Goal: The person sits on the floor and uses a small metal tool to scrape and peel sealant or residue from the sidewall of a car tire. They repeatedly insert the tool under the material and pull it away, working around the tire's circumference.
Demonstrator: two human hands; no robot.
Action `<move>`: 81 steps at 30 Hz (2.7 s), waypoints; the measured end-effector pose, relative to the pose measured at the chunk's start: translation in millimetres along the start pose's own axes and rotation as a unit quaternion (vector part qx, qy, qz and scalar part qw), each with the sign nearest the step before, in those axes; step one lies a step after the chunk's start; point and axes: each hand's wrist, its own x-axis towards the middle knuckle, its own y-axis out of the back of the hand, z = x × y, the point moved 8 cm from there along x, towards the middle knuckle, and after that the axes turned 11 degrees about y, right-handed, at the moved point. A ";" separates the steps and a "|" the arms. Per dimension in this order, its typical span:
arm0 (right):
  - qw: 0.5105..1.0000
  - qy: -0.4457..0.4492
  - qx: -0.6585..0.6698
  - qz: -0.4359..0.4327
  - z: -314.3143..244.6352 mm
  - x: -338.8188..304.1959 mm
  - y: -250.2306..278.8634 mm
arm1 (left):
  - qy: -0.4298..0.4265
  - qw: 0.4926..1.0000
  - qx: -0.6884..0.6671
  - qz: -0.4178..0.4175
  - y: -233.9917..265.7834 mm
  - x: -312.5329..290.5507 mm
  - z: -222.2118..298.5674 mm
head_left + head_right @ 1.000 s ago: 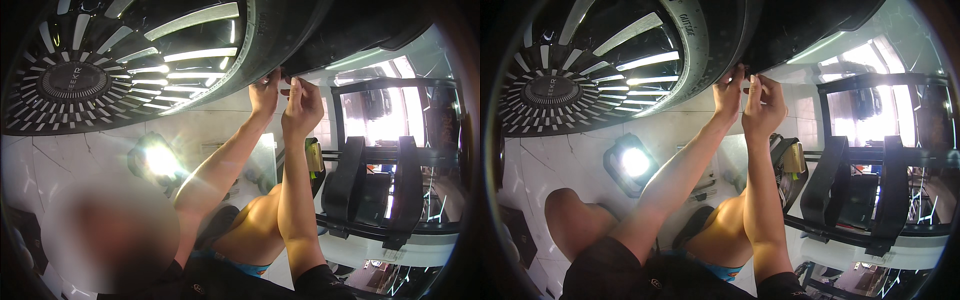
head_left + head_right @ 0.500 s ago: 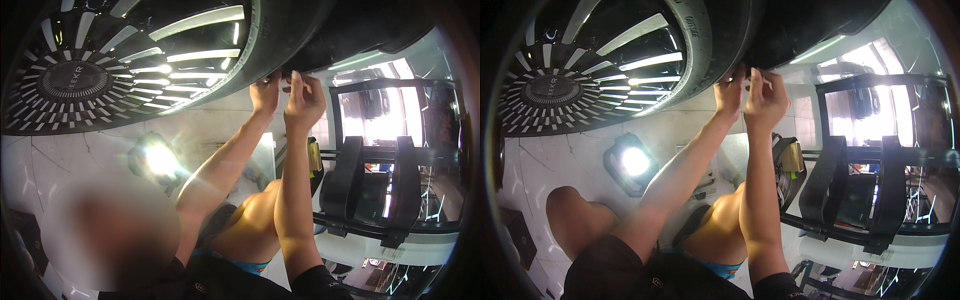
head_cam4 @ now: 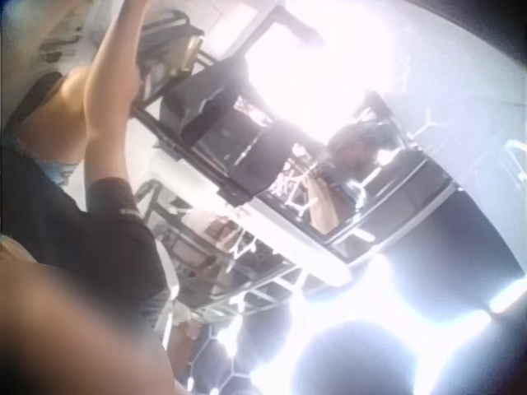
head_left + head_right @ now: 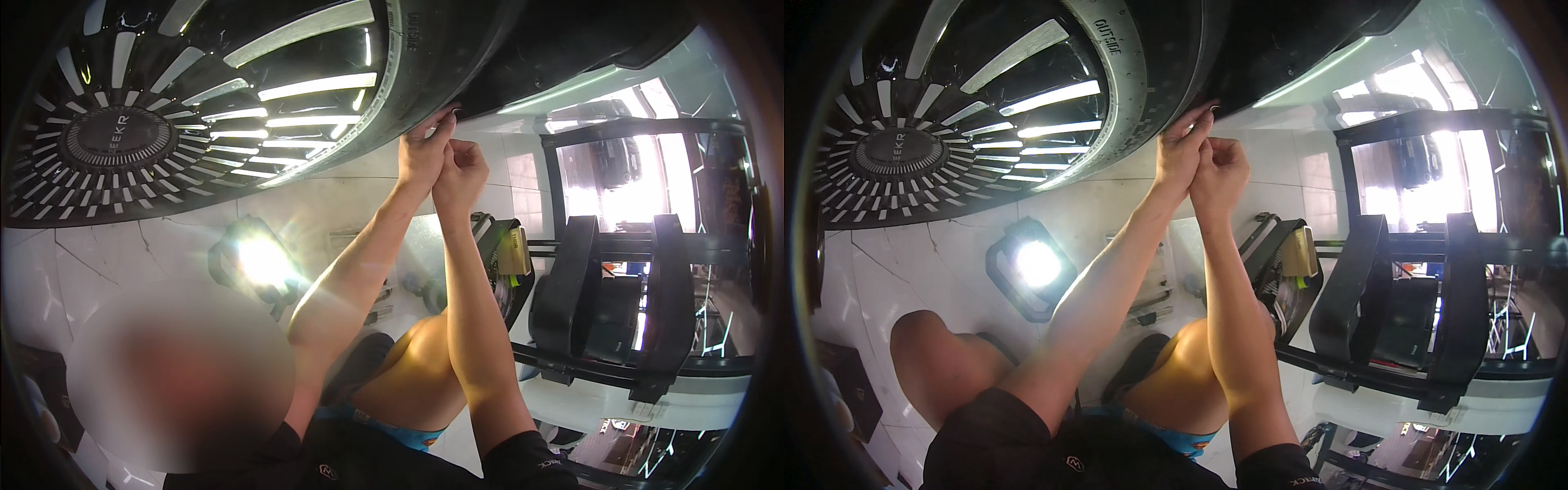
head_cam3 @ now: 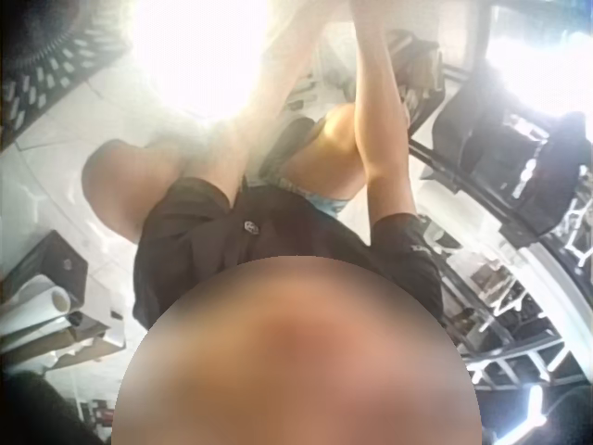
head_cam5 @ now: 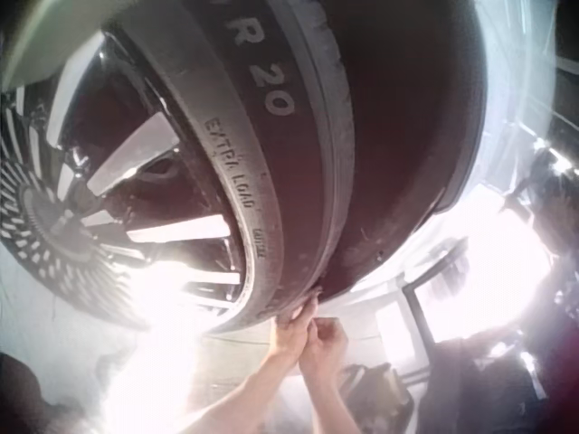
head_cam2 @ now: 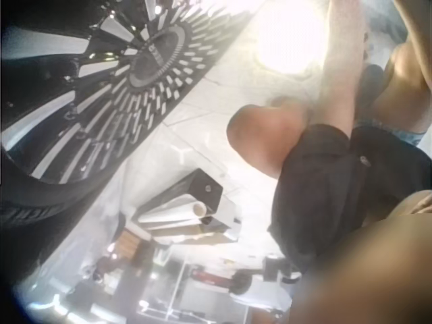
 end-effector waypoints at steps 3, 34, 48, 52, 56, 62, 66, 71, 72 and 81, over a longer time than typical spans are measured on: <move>0.999 -0.034 0.010 -0.005 7.4 3.1 -5.9 | -0.044 0.999 0.022 -0.018 -1.1 0.6 3.4; 0.976 0.078 -0.187 -0.076 5.8 -1.2 -23.5 | -0.159 0.841 0.506 0.102 -39.2 -52.7 37.4; 0.988 0.023 -0.137 -0.061 24.2 -5.4 -16.3 | -0.105 0.860 0.485 0.118 -50.8 -45.4 49.1; 0.992 0.003 -0.114 -0.055 32.0 -2.1 -16.5 | -0.024 0.914 0.382 0.135 -44.9 -35.9 40.5; 0.994 -0.013 -0.096 -0.048 39.3 2.4 -18.2 | 0.088 0.982 0.133 0.096 -33.5 -16.0 22.5; 0.996 -0.030 -0.074 -0.045 52.5 5.4 -19.5 | 0.155 0.954 -0.192 0.168 -34.2 -21.3 -0.3; 0.997 -0.036 -0.057 -0.048 65.7 8.5 -23.9 | 0.245 0.930 -0.222 0.161 -41.0 -21.3 -5.2; 0.998 -0.039 -0.026 -0.051 86.3 13.2 -32.1 | 0.305 0.917 -0.208 0.153 -36.0 -10.4 2.5; 0.998 -0.040 -0.020 -0.052 90.6 13.2 -33.8 | 0.299 0.924 -0.192 0.142 -35.8 -8.9 5.1; 0.998 -0.049 0.007 -0.047 112.6 13.9 -35.3 | 0.133 0.978 0.023 0.162 -28.2 3.0 22.2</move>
